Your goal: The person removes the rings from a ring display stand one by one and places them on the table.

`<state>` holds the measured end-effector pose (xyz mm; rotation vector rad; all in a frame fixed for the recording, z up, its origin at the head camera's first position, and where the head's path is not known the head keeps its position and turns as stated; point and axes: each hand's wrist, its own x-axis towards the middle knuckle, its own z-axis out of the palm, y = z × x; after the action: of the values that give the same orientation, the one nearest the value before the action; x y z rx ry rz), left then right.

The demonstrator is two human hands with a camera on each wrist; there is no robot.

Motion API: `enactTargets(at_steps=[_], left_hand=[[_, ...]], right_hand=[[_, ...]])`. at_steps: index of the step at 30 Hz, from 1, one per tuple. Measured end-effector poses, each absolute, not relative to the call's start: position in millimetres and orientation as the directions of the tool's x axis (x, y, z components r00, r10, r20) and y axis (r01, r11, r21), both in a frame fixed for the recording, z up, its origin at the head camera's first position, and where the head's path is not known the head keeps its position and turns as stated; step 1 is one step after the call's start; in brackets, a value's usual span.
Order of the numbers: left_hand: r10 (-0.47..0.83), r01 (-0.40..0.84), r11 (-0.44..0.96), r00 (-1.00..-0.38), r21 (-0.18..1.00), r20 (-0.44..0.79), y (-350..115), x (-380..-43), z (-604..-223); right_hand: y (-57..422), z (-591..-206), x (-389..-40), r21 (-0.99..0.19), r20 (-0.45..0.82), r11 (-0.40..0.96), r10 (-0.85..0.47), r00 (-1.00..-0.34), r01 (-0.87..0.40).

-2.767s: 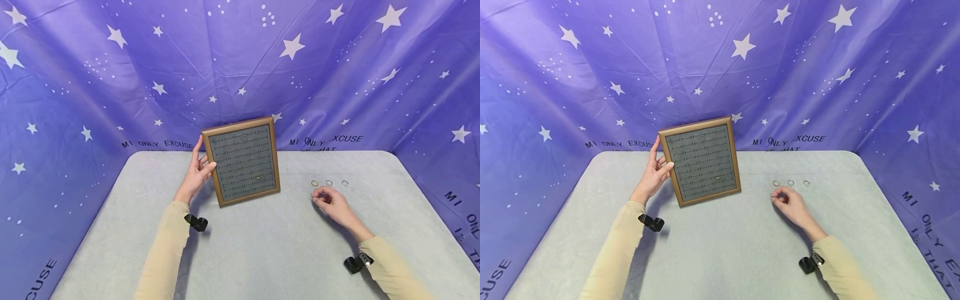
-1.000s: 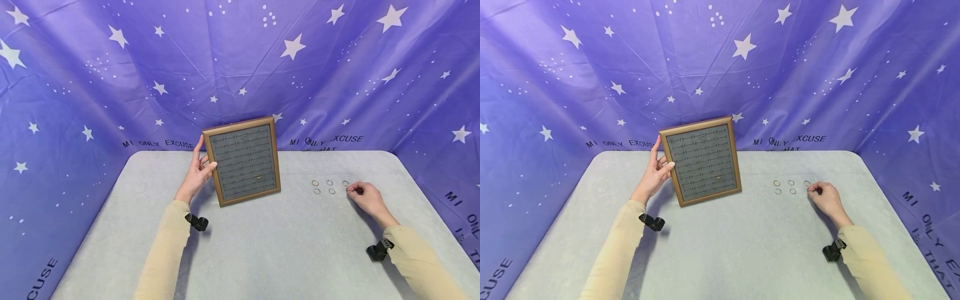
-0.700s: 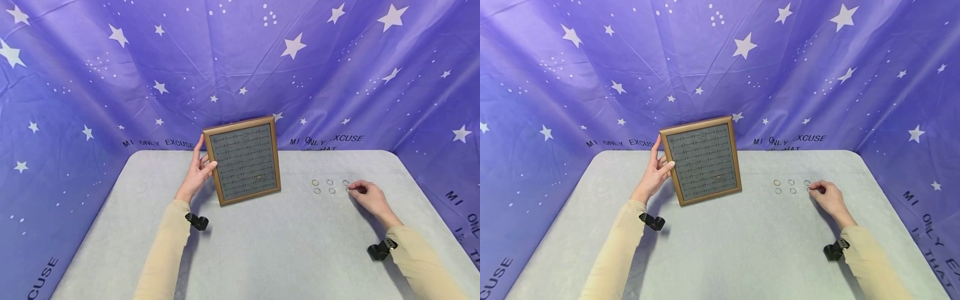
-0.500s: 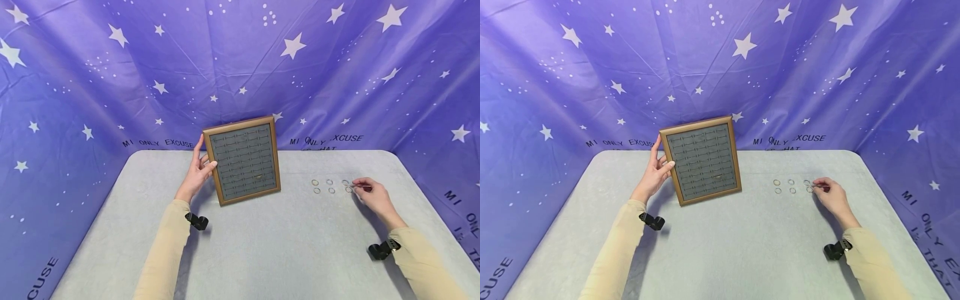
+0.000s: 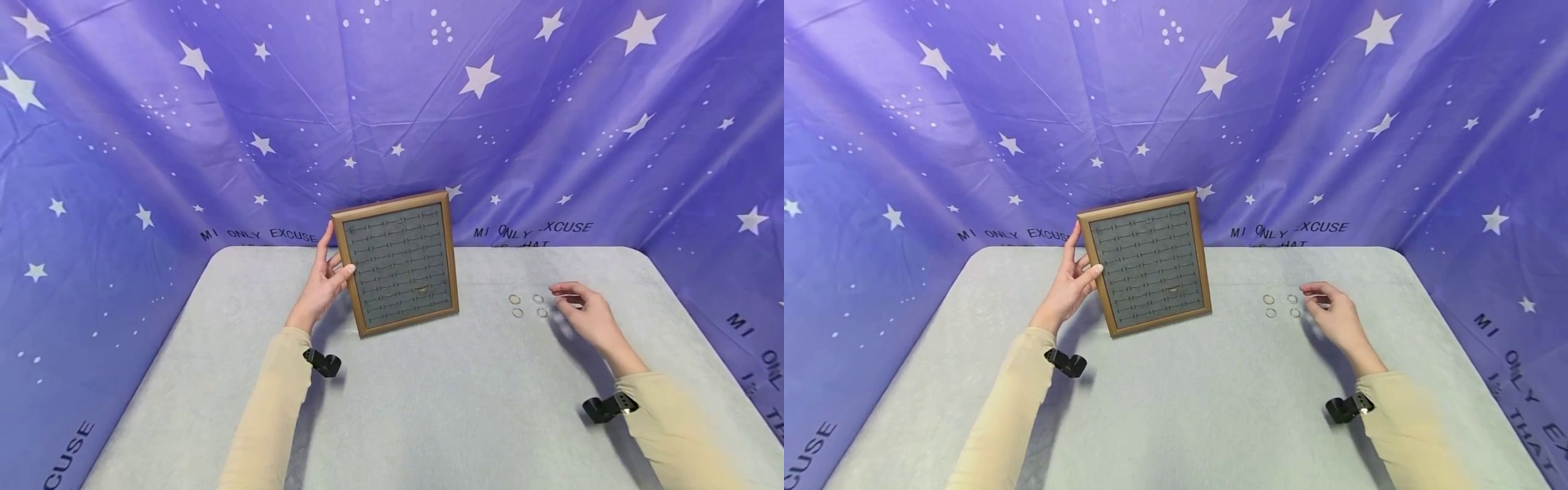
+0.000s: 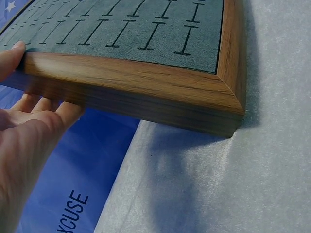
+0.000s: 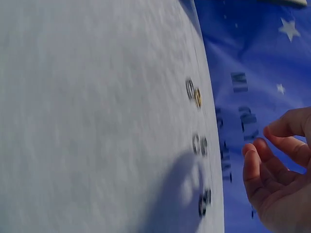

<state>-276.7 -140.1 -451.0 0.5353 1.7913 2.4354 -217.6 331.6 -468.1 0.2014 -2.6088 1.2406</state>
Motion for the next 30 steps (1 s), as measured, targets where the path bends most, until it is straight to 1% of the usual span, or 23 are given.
enactTargets(at_steps=[6,14,19,23,26,30], left_hand=[[0.258,0.146,-0.308,-0.938,0.940,0.231,-139.3,-276.8,-451.9],[0.259,0.145,-0.289,-0.940,0.946,0.223,-139.4,-276.9,-452.0],[0.259,0.147,-0.293,-0.939,0.945,0.226,-139.1,-277.0,-452.1],[0.262,0.145,-0.293,-0.939,0.945,0.225,-139.0,-277.2,-452.4],[0.259,0.150,-0.297,-0.938,0.943,0.230,-139.1,-276.8,-452.3],[0.256,0.156,-0.308,-0.936,0.938,0.240,-139.0,-276.3,-451.8]], right_hand=[[304.1,-471.1,-217.6,-0.774,0.235,0.594,-0.056,-0.970,-0.222],[276.7,-472.8,-219.4,-0.806,0.227,0.539,-0.100,-0.969,-0.245],[262.9,-475.0,-221.3,-0.831,0.201,0.505,-0.120,-0.972,-0.234],[241.6,-459.1,-213.2,-0.834,0.202,0.496,-0.133,-0.970,-0.242],[230.6,-458.2,-212.9,-0.831,0.201,0.500,-0.141,-0.969,-0.245],[227.6,-477.8,-222.5,-0.841,0.178,0.489,-0.156,-0.972,-0.233]])
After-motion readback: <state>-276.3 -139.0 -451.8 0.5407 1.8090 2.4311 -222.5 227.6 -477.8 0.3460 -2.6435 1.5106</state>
